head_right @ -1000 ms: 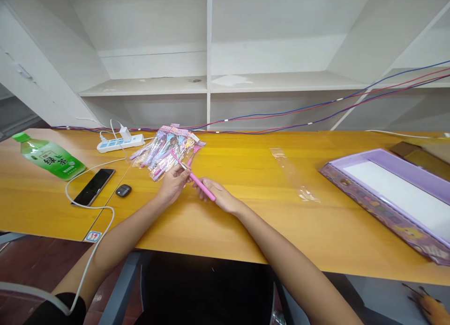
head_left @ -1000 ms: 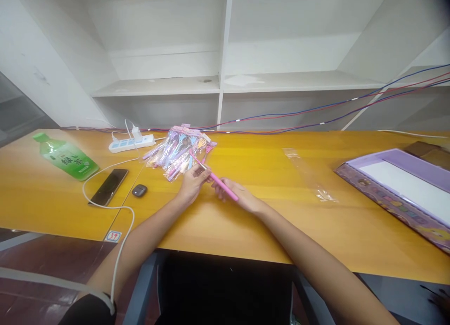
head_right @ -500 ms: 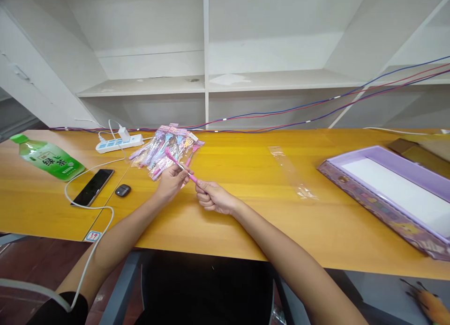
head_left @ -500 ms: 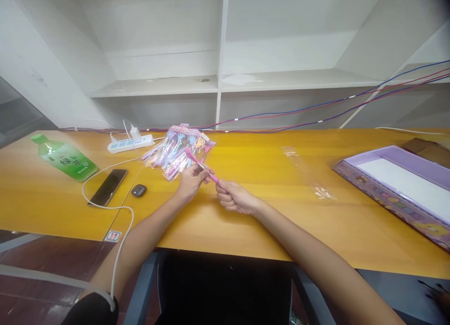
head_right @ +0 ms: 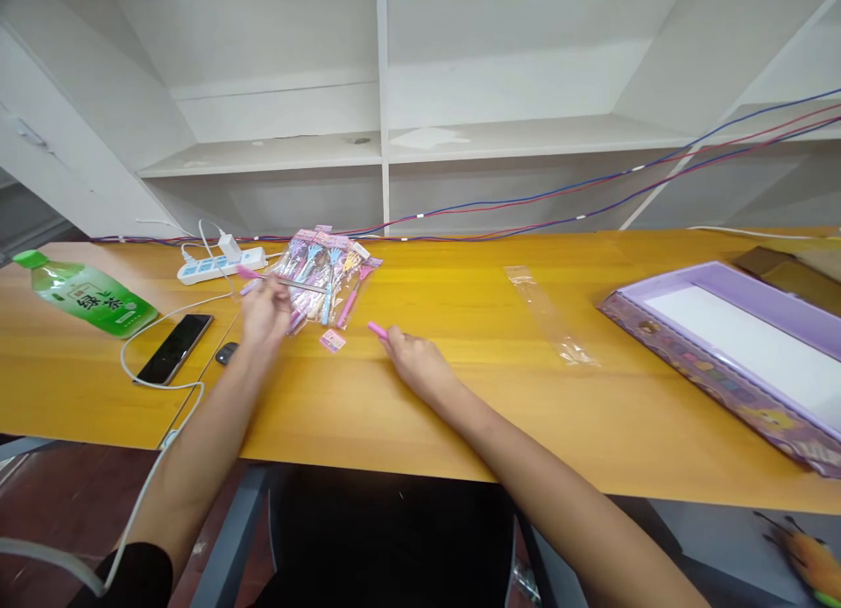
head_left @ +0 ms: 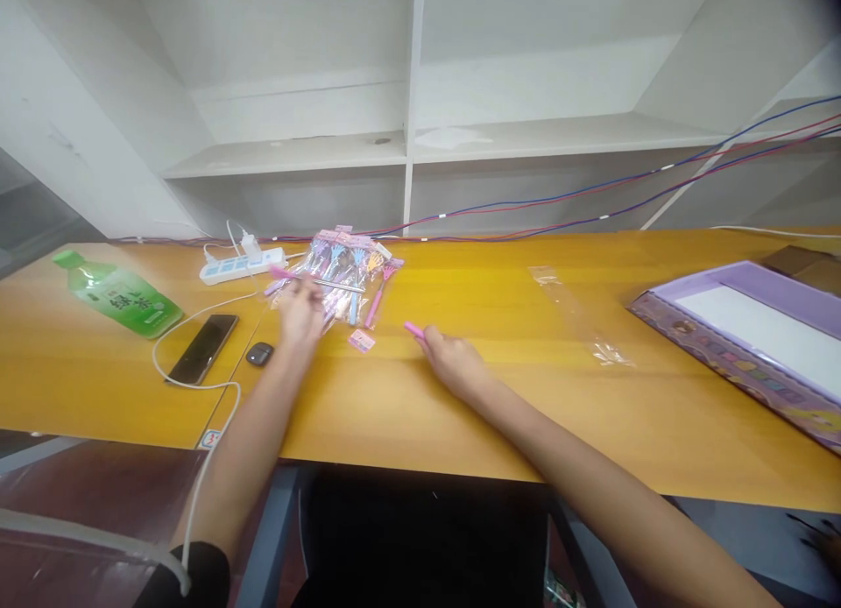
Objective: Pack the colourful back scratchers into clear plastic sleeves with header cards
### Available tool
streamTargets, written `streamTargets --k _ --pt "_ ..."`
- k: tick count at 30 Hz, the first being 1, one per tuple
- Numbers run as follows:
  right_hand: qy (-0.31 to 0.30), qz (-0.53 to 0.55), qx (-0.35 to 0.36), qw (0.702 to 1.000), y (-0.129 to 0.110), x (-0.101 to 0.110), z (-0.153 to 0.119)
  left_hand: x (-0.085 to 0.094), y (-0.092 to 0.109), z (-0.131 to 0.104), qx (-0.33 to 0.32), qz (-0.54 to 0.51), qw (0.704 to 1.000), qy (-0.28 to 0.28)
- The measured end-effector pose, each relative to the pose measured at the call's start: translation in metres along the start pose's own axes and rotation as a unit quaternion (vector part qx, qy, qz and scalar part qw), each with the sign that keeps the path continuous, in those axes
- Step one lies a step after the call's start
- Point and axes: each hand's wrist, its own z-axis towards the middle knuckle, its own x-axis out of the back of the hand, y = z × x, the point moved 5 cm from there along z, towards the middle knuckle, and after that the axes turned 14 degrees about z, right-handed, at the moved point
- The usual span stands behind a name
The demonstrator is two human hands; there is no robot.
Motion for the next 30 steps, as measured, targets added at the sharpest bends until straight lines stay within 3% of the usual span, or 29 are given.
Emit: streamTargets --k 2,4,6,9,12,14,17,19,22,24,26,28,30 --pt "-0.014 -0.019 -0.021 0.999 0.014 0.008 0.003 0.013 0.022 0.019 -0.037 -0.048 0.998 0.025" --pt "-0.002 -0.013 -0.063 0.998 0.033 0.021 0.011 0.01 0.026 0.021 -0.036 -0.057 0.998 0.009" --pt "0.042 -0.005 -0.115 0.993 0.055 0.039 0.019 -0.007 0.013 0.006 -0.008 -0.03 0.998 -0.053" --pt "0.118 -0.013 -0.178 0.977 0.09 0.063 0.026 -0.038 -0.024 -0.03 0.034 0.06 0.98 -0.186" --pt "0.146 0.059 -0.197 0.968 0.112 0.069 0.026 -0.049 -0.056 -0.056 0.067 0.14 0.957 -0.246" --pt "0.114 0.181 -0.158 0.964 0.105 0.058 0.024 -0.049 -0.07 -0.065 0.08 0.169 0.948 -0.259" --pt "-0.007 0.335 -0.033 0.941 0.056 0.027 0.019 -0.051 -0.078 -0.075 0.075 0.182 0.938 -0.286" --pt "-0.083 0.358 0.029 0.93 0.019 0.006 0.014 -0.055 -0.079 -0.08 0.071 0.182 0.929 -0.315" --pt "-0.088 0.331 0.041 0.939 -0.003 -0.008 0.014 -0.06 -0.078 -0.084 0.086 0.151 0.927 -0.333" --pt "-0.036 0.298 0.003 0.954 0.011 0.0 0.019 -0.059 -0.076 -0.082 0.095 0.134 0.932 -0.324" --pt "0.015 0.231 -0.07 0.97 0.042 0.017 0.022 -0.056 -0.072 -0.076 0.075 0.166 0.933 -0.312" --pt "0.056 0.126 -0.163 0.977 0.081 0.04 0.021 -0.05 -0.064 -0.067 0.001 0.263 0.921 -0.288" --pt "0.089 0.029 -0.234 0.968 0.118 0.064 0.015 -0.044 -0.052 -0.057 -0.114 0.393 0.879 -0.244"
